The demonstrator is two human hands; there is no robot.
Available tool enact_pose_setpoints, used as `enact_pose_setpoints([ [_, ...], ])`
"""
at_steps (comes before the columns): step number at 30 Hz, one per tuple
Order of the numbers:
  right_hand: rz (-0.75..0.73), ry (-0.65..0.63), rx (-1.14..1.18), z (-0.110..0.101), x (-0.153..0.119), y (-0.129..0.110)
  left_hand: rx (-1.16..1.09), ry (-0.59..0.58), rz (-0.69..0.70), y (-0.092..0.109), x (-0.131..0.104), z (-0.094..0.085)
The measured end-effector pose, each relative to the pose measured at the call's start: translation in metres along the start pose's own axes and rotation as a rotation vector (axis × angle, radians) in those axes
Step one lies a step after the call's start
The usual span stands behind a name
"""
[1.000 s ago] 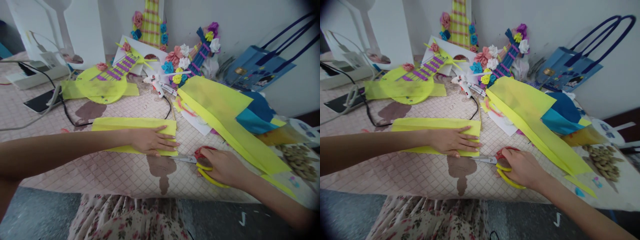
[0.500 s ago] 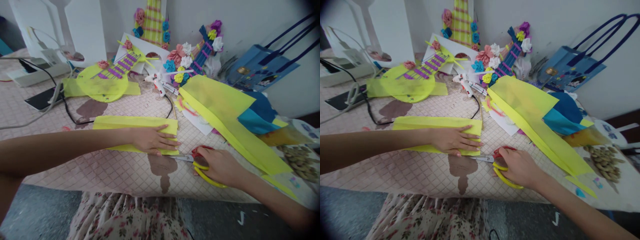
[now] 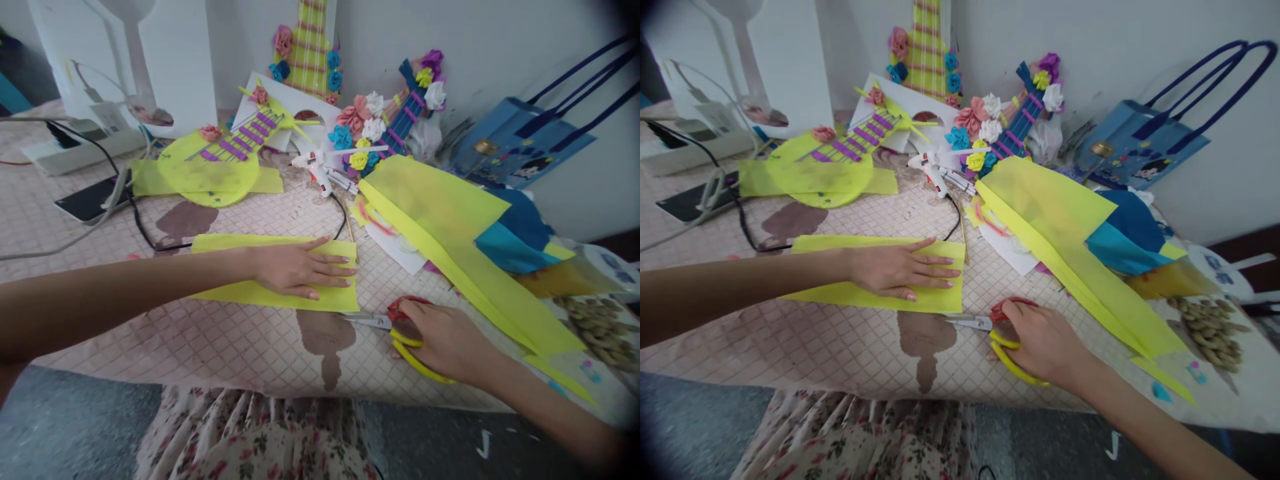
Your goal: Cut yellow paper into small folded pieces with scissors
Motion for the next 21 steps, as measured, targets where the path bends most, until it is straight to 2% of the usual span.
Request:
enact_pose_setpoints([
  [4, 0.021, -0.012, 0.015, -0.001, 0.003, -0.003, -0.01, -0.002, -0.014, -0.002, -0.008, 0.003],
  [11, 0.025, -0.011, 0.015, -0.001, 0.009, -0.007, -0.086, -0.019, -0.043, -0.007, -0.008, 0.017],
  [21, -0.037, 0.023, -0.016, -0.003, 0.011, -0.012, -0.05, -0.041, -0.039, -0.008, -0.009, 0.018],
])
Point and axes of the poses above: each hand's wrist, its own x-axis towards the middle knuckle, its own z-axis out of the palm, y = z × x, the point moved 6 cm from there along x, towards the middle knuckle, and after that the axes turned 4 degrees about z, right-handed, at the moved point
